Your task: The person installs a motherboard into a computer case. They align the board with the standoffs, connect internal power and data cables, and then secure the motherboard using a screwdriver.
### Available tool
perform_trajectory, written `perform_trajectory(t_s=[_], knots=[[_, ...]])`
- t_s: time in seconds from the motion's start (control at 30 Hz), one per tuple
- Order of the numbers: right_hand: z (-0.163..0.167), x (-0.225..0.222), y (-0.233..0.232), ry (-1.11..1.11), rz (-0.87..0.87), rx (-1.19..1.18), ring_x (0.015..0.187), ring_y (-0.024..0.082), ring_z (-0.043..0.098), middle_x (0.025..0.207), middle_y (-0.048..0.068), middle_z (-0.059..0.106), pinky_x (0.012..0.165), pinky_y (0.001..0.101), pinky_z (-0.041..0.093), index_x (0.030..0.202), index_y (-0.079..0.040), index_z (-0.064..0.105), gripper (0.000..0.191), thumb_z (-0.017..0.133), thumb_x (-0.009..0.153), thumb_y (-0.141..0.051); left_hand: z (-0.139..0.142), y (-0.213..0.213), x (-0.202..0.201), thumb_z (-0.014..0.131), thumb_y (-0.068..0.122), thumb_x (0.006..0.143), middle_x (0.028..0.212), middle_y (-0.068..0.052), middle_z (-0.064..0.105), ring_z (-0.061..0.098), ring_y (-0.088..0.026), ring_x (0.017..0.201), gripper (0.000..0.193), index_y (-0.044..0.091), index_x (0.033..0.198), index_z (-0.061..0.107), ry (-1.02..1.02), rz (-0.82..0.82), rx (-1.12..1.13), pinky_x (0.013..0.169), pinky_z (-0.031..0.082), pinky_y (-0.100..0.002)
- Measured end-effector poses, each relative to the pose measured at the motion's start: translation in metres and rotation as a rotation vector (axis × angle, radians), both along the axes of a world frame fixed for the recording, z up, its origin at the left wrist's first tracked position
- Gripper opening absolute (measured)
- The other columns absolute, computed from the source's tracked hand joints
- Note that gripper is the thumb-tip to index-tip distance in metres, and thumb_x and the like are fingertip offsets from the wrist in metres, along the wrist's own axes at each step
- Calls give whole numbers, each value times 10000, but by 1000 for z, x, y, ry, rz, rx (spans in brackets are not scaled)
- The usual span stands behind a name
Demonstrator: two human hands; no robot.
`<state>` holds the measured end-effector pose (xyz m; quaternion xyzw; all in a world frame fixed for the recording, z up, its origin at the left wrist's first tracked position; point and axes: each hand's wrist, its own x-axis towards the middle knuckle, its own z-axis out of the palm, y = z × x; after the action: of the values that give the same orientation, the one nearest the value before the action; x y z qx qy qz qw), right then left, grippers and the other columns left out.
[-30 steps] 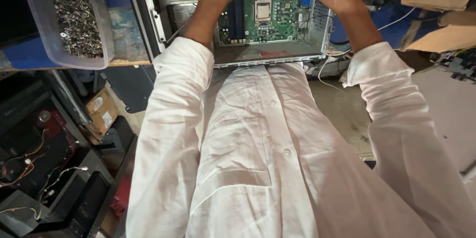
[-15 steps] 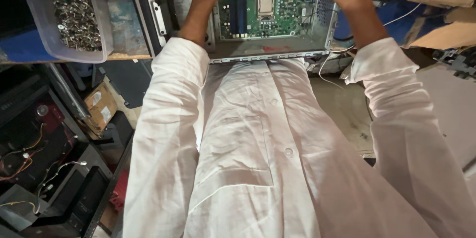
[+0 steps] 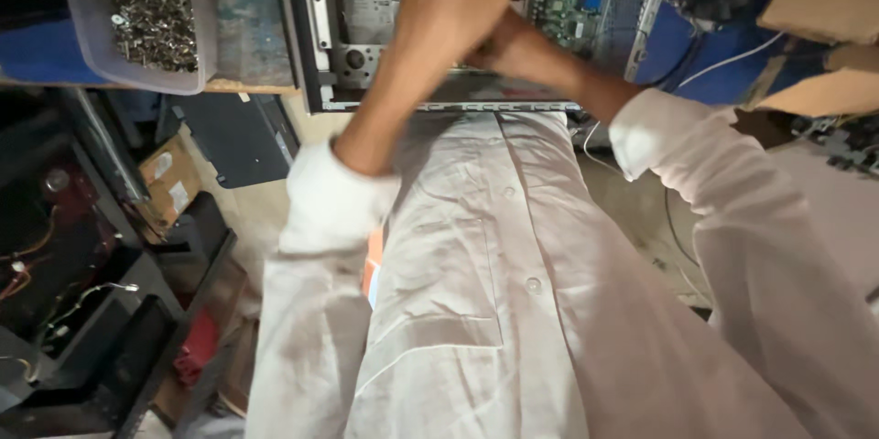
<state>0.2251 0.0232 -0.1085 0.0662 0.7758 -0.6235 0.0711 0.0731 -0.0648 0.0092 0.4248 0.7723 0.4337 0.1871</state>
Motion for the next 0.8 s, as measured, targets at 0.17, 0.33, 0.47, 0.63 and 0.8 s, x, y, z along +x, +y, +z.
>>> perform_trajectory(t_s=[0.17, 0.33, 0.47, 0.63, 0.8], knots=[[-45, 0, -17, -333, 154, 234, 808, 244, 742, 935, 146, 777, 752, 365, 568, 999, -69, 790, 162, 743, 846, -93, 131, -113, -20, 531, -73, 929, 1169, -207, 723, 689, -180, 774, 186, -31, 1105, 575, -686, 59, 371, 694, 581, -306], [-52, 0, -33, -440, 94, 254, 776, 260, 730, 889, 142, 768, 697, 353, 554, 1000, -106, 820, 202, 777, 803, -127, 119, -189, -28, 512, -103, 1001, 1127, -241, 738, 657, -148, 693, 124, -9, 1081, 516, -693, 526, 394, 607, 522, -249], [-59, -1, -37, -465, 130, 243, 812, 233, 764, 934, 120, 789, 737, 344, 582, 1001, -103, 815, 194, 733, 825, -110, 58, -227, -10, 542, -106, 984, 1134, -205, 740, 610, -120, 656, 178, 13, 1115, 532, -702, 764, 368, 592, 459, -235], [-72, -1, -42, -468, 125, 314, 889, 259, 773, 984, 150, 782, 813, 363, 601, 1060, -88, 808, 332, 671, 763, -29, 8, -229, 14, 557, -99, 937, 1042, -89, 717, 562, -93, 711, 232, 10, 1136, 604, -646, 871, 320, 617, 432, -237], [-74, 1, -44, -443, 91, 473, 888, 352, 726, 927, 200, 757, 801, 433, 566, 985, -50, 805, 245, 777, 743, -78, 18, -203, 27, 660, -41, 1017, 1128, -66, 636, 555, -117, 936, 195, -16, 1210, 671, -579, 795, 181, 835, 435, -239]])
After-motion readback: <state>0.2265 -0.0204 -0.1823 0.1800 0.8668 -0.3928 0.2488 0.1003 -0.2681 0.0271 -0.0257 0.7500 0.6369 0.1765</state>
